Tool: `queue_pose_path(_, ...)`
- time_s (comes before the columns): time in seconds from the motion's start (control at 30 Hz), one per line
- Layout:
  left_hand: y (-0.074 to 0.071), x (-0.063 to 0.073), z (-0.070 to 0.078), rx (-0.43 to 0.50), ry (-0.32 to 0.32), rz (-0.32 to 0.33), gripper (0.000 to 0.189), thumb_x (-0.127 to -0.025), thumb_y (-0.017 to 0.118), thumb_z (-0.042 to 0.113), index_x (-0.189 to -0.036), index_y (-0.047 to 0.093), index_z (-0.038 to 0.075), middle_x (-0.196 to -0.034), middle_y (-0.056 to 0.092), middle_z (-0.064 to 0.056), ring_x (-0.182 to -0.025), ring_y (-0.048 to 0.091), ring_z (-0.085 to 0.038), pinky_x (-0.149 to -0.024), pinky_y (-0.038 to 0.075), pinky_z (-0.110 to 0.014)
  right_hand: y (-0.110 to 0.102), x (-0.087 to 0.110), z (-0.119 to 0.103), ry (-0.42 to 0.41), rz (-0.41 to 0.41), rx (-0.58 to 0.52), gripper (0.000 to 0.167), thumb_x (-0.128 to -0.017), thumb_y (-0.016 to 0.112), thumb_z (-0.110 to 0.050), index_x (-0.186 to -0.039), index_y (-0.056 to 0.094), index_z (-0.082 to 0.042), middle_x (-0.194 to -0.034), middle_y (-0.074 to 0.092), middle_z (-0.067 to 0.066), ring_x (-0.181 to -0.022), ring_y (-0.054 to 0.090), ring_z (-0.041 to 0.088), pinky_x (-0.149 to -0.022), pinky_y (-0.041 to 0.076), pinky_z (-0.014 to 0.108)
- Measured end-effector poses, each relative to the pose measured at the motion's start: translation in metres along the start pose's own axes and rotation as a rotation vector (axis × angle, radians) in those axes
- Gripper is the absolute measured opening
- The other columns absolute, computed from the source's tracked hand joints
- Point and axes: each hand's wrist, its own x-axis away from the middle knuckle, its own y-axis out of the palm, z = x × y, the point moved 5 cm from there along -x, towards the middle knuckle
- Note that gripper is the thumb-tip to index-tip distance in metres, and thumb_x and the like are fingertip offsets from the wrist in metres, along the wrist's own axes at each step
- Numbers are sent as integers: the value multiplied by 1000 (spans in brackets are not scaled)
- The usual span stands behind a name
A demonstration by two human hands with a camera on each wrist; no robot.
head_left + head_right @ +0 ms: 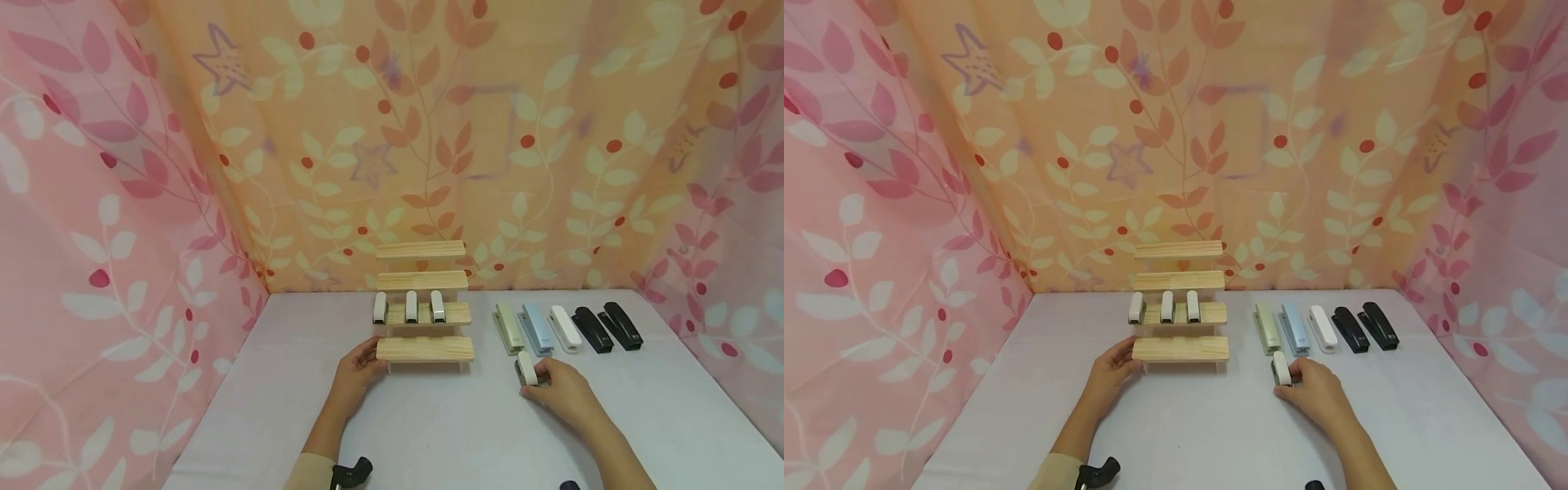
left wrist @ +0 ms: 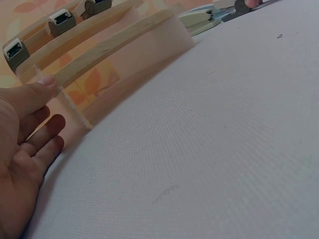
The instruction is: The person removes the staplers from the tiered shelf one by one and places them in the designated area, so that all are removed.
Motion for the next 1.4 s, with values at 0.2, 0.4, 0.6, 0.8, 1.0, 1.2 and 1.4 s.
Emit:
queue_pose_path(0.2,1,-1,1,6,13,-22,67,-91,78,15,-150,48,3,-148,55,-17,-130,58,-29,-99,55,-22,0,-3,2,-11,-4,23,58,-77,89,-44,-111,67,-3,-102,71,7,-86,60,21,-74,53,45)
queue_pose_path(0.4,1,-2,-2,30,2,-15,67,-90,79,12,-149,50,4,-147,56,-17,-130,58,-29,-98,55,-22,-7,1,4,-21,-19,-33,60,-81,85,-47,-114,67,-1,-103,74,8,-95,68,24,-84,56,52)
queue_pose_path(0.6,3,-4,-1,32,15,-24,68,-90,80,13,-149,50,4,-147,55,-18,-130,58,-30,-99,55,-23,-15,2,6,7,-17,-75,59,-91,76,-49,-121,66,0,-109,74,11,-98,70,24,-78,60,43)
queue_pose_path(0.8,1,-3,-3,21,-1,-2,67,-90,80,12,-149,50,4,-147,56,-16,-130,58,-29,-99,55,-22,-15,0,5,31,-8,-82,62,-94,71,-53,-126,64,0,-109,74,11,-97,69,24,-74,60,39)
queue_pose_path(1.0,0,-3,-1,-9,29,-8,66,-92,78,15,-150,49,3,-147,56,-17,-129,59,-27,-99,54,-21,-22,0,-5,-35,80,-20,53,-97,69,-48,-123,67,-2,-105,74,9,-93,68,24,-73,57,40)
queue_pose_path(1.2,0,-4,5,-3,25,-12,67,-91,79,18,-150,50,6,-148,56,-15,-131,58,-28,-100,54,-21,-29,2,-31,-130,182,-7,43,-98,69,-43,-122,70,-6,-103,74,8,-95,68,29,-75,55,45)
queue_pose_path(1.4,-1,1,1,14,1,-12,68,-90,80,17,-150,50,6,-147,56,-14,-131,58,-29,-99,55,-21,-27,1,-72,-210,199,-48,39,-98,70,-38,-122,70,-7,-105,74,5,-98,66,24,-82,55,43)
